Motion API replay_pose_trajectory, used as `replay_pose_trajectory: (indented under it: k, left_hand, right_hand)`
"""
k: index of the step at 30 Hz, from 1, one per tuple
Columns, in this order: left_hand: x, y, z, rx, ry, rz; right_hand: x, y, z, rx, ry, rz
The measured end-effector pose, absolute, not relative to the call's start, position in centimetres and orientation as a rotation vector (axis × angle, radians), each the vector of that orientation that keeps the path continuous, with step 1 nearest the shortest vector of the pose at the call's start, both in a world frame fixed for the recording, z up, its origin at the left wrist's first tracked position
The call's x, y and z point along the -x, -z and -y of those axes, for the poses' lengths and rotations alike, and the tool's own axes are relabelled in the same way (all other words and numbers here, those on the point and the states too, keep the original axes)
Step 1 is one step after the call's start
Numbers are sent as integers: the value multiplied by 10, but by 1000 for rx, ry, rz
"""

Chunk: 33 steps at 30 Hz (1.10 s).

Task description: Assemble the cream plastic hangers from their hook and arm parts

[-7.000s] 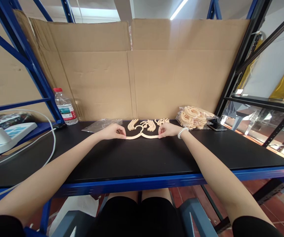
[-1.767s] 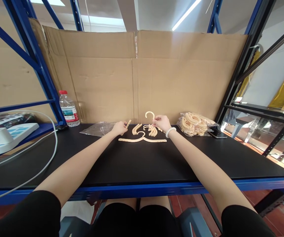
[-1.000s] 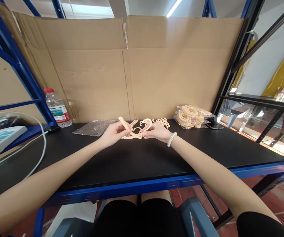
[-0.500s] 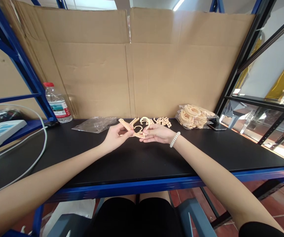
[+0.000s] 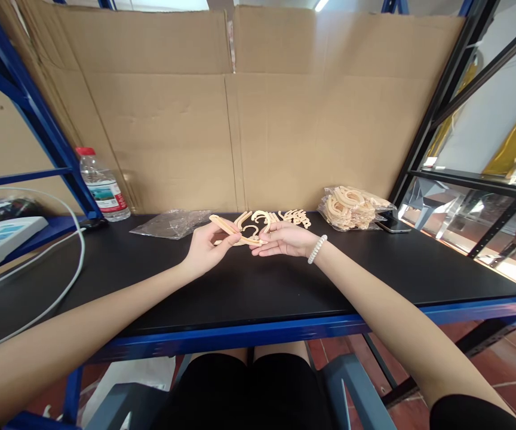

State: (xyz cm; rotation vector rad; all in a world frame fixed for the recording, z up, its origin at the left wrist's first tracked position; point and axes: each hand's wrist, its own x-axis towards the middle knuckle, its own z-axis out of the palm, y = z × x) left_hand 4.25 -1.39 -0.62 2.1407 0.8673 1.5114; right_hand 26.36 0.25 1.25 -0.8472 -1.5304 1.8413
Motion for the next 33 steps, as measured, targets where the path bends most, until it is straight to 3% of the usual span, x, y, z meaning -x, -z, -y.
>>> replay_pose_trajectory:
  k: [8, 20, 33]
  left_hand:
    - [-43, 6, 17, -2154, -1514, -886]
    - [-45, 4, 21, -2127, -1534, -918]
    - [-49, 1, 21, -1869, -1559, -939]
  right_hand:
    - [-262, -9, -4, 844, -1784, 1568]
    - [-248, -10, 6, 889, -1414, 1686]
    - [-242, -6, 9, 800, -1372, 1616]
